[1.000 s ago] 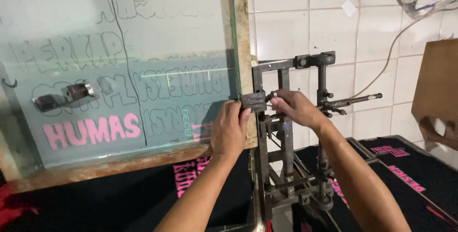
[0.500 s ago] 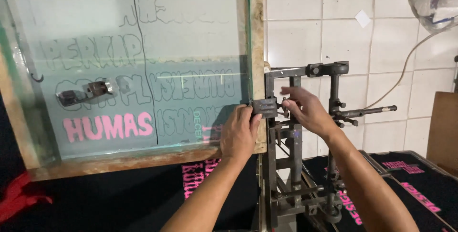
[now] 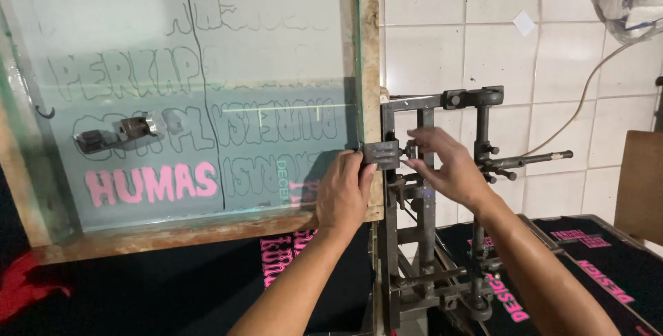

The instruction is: The person reviews a production list and then mounts and aligns a screen printing frame onto a registration jig over a t-shirt.

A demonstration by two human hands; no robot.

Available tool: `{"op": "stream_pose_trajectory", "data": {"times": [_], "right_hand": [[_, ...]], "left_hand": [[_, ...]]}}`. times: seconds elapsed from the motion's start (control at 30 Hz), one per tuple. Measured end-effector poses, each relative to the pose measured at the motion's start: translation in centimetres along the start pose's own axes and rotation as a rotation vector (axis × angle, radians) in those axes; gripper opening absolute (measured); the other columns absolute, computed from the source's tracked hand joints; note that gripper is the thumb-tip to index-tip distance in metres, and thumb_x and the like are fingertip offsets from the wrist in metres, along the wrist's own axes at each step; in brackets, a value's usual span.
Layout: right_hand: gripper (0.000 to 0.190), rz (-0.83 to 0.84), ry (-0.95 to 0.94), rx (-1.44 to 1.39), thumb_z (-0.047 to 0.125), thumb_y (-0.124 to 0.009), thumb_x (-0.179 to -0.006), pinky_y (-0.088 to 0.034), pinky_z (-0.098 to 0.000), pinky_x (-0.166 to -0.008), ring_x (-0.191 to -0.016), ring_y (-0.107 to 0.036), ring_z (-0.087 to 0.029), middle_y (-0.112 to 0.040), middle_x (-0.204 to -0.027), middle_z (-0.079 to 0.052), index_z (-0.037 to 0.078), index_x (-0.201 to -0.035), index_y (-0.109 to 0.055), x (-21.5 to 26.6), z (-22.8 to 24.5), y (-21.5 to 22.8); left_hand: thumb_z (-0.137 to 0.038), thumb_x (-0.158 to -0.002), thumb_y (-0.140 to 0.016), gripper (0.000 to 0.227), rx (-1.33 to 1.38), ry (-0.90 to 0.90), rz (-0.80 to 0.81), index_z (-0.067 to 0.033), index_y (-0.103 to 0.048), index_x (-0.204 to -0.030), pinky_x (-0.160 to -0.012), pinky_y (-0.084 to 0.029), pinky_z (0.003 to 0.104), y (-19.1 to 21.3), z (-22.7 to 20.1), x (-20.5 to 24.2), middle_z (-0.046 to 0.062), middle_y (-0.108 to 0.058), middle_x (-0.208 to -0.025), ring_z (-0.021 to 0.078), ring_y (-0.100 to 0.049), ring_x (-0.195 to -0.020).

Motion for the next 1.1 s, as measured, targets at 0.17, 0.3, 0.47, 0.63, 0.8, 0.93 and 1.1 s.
{"op": "stream_pose_trajectory", "data": {"times": [0.17, 0.3, 0.47, 0.63, 0.8, 0.93, 1.1], "right_hand": [[0.032, -0.082, 0.193, 0.139, 0.016, -0.074, -0.092, -0.059, -0.0408, -0.088, -0.103, -0.073, -0.032, -0.072, -0.115, -0.01, 0.007, -0.123, -0.071, -0.3, -0.6, -0.8], [0.039, 0.092, -0.41, -0.323, 0.019, -0.071, -0.094, -0.058, -0.0427, -0.081, -0.076, -0.073, -0.029, -0.076, -0.086, -0.025, -0.009, -0.121, -0.07, -0.7, -1.3, -0.9], [0.04, 0.028, -0.292, -0.16, 0.025, -0.066, -0.098, -0.058, -0.0419, -0.078, -0.084, -0.077, -0.033, -0.075, -0.093, -0.023, 0.005, -0.133, -0.067, 0.4, -2.0, -1.3], [0.039, -0.17, 0.254, 0.098, 0.01, -0.075, -0.088, -0.059, -0.0461, -0.09, -0.11, -0.069, -0.038, -0.072, -0.121, -0.014, 0.007, -0.127, -0.071, 1.2, -0.9, -1.4], [0.034, -0.07, 0.011, 0.015, 0.012, -0.072, -0.092, -0.058, -0.0494, -0.09, -0.104, -0.071, -0.041, -0.074, -0.111, -0.021, 0.005, -0.126, -0.072, 0.1, -1.7, -1.6], [0.046, 0.222, -0.584, -0.397, 0.018, -0.069, -0.085, -0.063, -0.0416, -0.092, -0.092, -0.077, -0.035, -0.078, -0.104, -0.027, -0.01, -0.121, -0.071, -1.5, -3.5, -1.7], [0.057, 0.14, -0.57, -0.277, 0.025, -0.067, -0.089, -0.054, -0.0496, -0.102, -0.107, -0.074, -0.036, -0.075, -0.114, -0.028, 0.0, -0.14, -0.061, -0.1, -0.2, -1.9]], "left_hand": [[-0.034, -0.103, -0.057, 0.031, -0.018, -0.008, -0.007, -0.0062, -0.061, -0.116, -0.06, -0.058, 0.04, -0.2, 0.3, -0.5, 0.013, -0.062, -0.109, 0.0333, -0.068, -0.088], [-0.031, -0.104, -0.056, 0.029, -0.016, 0.005, 0.015, -0.0046, -0.06, -0.116, -0.059, -0.059, 0.04, 0.8, -0.7, 0.1, 0.014, -0.062, -0.107, 0.0332, -0.068, -0.086], [-0.031, -0.105, -0.055, 0.03, 0.011, 0.004, -0.022, -0.0036, -0.062, -0.114, -0.06, -0.058, 0.039, 0.7, -0.7, 0.0, 0.014, -0.063, -0.102, 0.0325, -0.069, -0.083], [-0.043, -0.102, -0.055, 0.035, -0.026, -0.018, -0.078, -0.0105, -0.06, -0.115, -0.063, -0.057, 0.046, -0.8, 0.8, 0.4, 0.013, -0.063, -0.104, 0.0356, -0.068, -0.088], [-0.039, -0.104, -0.052, 0.032, 0.036, 0.009, -0.076, -0.0087, -0.06, -0.111, -0.059, -0.055, 0.042, 0.2, 0.6, 0.3, 0.012, -0.064, -0.104, 0.0338, -0.066, -0.083], [-0.03, -0.104, -0.056, 0.024, 0.077, 0.033, 0.014, -0.0065, -0.057, -0.109, -0.06, -0.053, 0.04, 1.1, -0.3, -0.2, 0.012, -0.063, -0.107, 0.0289, -0.063, -0.086], [-0.033, -0.104, -0.055, 0.027, 0.072, 0.007, -0.025, -0.0068, -0.056, -0.109, -0.059, -0.053, 0.04, 1.1, 0.0, 0.1, 0.012, -0.061, -0.105, 0.0306, -0.063, -0.084]]}}
Point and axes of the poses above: each hand's wrist, its own x-axis away from the middle knuckle, its own y-axis out of the back of the hand, z = x × y, the point moved 8 cm from there along -x, towards the middle knuckle
